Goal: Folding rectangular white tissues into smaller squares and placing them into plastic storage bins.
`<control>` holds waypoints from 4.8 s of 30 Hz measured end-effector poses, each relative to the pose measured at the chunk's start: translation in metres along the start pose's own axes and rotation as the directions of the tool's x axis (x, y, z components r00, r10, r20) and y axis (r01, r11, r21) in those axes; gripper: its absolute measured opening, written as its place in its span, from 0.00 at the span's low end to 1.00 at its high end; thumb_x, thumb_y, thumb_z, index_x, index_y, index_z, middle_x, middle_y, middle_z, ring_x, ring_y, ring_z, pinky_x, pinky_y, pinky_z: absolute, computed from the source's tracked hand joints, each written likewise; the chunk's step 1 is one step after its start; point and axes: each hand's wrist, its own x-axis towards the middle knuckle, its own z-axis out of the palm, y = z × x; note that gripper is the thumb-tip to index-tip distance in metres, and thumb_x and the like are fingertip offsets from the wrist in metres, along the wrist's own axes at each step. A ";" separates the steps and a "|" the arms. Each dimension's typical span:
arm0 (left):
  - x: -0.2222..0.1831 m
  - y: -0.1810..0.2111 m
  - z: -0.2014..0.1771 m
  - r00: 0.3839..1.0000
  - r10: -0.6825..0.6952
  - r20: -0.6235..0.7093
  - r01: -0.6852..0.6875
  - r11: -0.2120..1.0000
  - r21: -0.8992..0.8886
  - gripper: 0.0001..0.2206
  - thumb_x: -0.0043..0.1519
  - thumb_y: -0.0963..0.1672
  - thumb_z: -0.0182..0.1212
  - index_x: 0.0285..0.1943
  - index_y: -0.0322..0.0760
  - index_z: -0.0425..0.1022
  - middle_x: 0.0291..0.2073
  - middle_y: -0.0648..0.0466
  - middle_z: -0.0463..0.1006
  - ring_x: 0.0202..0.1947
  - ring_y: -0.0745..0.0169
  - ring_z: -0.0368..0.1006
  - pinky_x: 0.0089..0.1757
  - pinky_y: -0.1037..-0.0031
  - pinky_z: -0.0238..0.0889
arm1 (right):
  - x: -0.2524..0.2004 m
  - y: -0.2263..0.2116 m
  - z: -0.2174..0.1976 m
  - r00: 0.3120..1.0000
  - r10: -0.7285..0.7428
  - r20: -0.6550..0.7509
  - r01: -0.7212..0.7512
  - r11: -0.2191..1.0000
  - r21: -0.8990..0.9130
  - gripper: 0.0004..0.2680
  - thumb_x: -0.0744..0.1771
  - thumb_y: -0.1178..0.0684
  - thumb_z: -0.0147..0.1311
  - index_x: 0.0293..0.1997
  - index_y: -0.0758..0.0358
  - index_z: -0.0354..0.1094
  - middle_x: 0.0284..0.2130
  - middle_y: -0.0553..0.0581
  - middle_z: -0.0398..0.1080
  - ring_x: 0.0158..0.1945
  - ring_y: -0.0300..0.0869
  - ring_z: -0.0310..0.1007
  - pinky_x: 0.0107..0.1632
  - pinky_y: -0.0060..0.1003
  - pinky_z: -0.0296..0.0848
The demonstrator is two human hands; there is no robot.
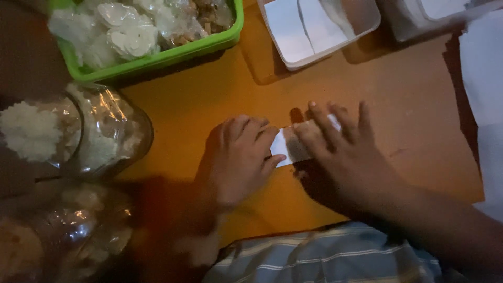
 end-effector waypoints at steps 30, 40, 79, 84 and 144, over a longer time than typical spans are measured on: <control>-0.031 0.046 0.070 0.981 -0.063 0.181 0.044 0.993 0.107 0.38 0.65 0.62 0.38 0.82 0.44 0.45 0.81 0.54 0.44 0.80 0.56 0.37 0.70 0.45 0.26 | -0.028 0.007 0.002 0.973 0.115 0.202 -0.102 0.992 -0.076 0.37 0.68 0.20 0.29 0.80 0.58 0.38 0.77 0.56 0.44 0.80 0.45 0.38 0.75 0.63 0.23; -0.032 0.044 0.070 0.981 -0.067 0.182 0.048 0.993 0.107 0.38 0.65 0.62 0.40 0.81 0.44 0.46 0.80 0.55 0.45 0.79 0.53 0.37 0.70 0.46 0.26 | -0.047 0.036 -0.003 0.841 0.433 0.324 -0.398 0.901 -0.170 0.41 0.65 0.12 0.23 0.81 0.53 0.35 0.78 0.52 0.38 0.79 0.50 0.33 0.66 0.70 0.34; 0.014 0.047 0.057 0.822 -0.560 0.107 0.093 -0.053 -0.994 0.19 0.59 0.45 0.73 0.53 0.36 0.67 0.38 0.56 0.76 0.43 0.65 0.70 0.48 0.72 0.66 | 0.026 0.036 -0.019 0.871 0.461 0.171 -0.316 0.259 0.913 0.04 0.68 0.56 0.63 0.39 0.65 0.74 0.24 0.54 0.69 0.31 0.41 0.70 0.36 0.34 0.67; 0.041 0.036 0.038 0.798 -0.601 0.053 0.113 0.062 -0.992 0.10 0.62 0.44 0.70 0.35 0.35 0.74 0.23 0.56 0.71 0.27 0.68 0.66 0.32 0.77 0.57 | 0.052 0.054 -0.034 0.915 0.403 0.006 -0.162 0.354 0.921 0.03 0.69 0.60 0.61 0.38 0.69 0.74 0.24 0.59 0.70 0.30 0.45 0.70 0.37 0.37 0.70; 0.156 -0.068 0.023 0.931 0.022 -0.365 0.014 0.995 0.095 0.06 0.50 0.40 0.66 0.33 0.37 0.75 0.29 0.49 0.72 0.36 0.46 0.71 0.35 0.59 0.65 | 0.152 0.126 -0.027 0.997 0.068 0.030 -0.072 0.979 0.192 0.02 0.67 0.53 0.56 0.37 0.56 0.73 0.26 0.57 0.75 0.34 0.58 0.79 0.30 0.51 0.72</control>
